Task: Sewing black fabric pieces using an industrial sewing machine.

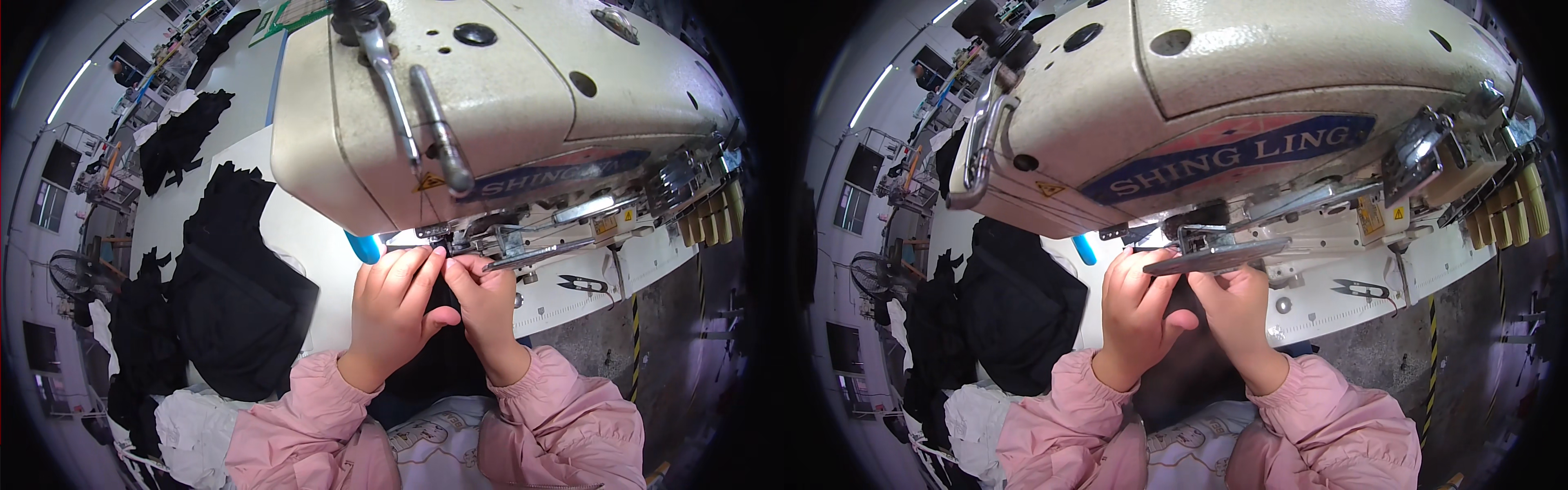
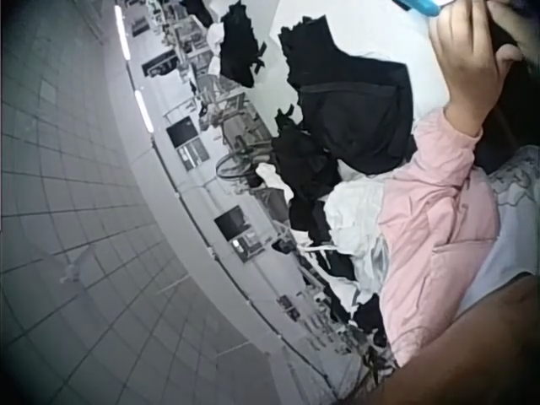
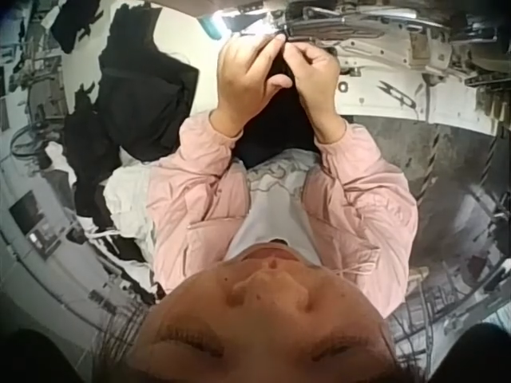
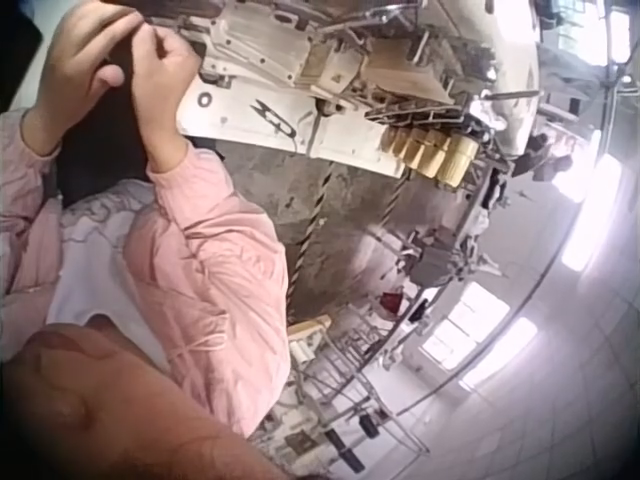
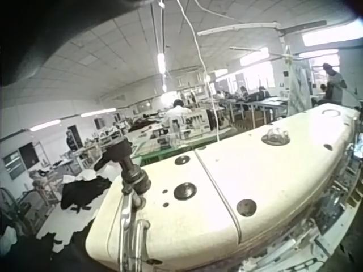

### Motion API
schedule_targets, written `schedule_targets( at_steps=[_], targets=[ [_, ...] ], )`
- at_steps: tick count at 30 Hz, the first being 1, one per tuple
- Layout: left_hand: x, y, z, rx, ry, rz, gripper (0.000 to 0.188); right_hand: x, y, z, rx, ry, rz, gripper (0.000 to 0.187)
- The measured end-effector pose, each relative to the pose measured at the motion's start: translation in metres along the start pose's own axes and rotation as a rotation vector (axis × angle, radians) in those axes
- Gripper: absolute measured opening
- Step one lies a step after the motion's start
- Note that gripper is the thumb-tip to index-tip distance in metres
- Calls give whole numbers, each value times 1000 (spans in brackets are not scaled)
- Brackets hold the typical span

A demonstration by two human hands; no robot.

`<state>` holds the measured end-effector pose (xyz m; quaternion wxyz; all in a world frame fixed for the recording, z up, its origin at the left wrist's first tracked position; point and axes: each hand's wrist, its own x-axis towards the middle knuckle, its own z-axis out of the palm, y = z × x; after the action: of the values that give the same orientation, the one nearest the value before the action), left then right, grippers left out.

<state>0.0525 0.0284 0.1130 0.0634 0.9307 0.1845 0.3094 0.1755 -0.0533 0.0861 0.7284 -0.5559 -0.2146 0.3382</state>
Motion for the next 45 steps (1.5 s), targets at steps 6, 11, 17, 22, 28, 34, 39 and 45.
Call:
schedule_targets(
  at_steps=[6,11,17,22,28,34,39,45],
  targets=[
    [2,-4,-3,-23,-23,-2,76,-4,-7,4,-63,2,-29,16],
    [-3,-3,2,-57,17,16,75,3,-7,-5,-94,-82,-8,18],
    [0,-5,2,-56,17,13,76,4,-2,-11,-110,-132,19,18],
    [0,-1,-4,-55,-42,-32,75,-1,5,-8,-134,-105,-22,19],
    [3,0,-2,-46,-42,-60,78,-3,3,4,-79,5,-113,13],
    [1,3,0,10,-6,-52,79,-2,1,3,-103,14,-113,13],
    [0,4,0,31,-21,-63,79,-2,2,0,-83,-18,-82,13],
    [-2,5,-1,49,-25,-56,78,-1,-5,-1,-13,-73,-9,13]
  ],
)
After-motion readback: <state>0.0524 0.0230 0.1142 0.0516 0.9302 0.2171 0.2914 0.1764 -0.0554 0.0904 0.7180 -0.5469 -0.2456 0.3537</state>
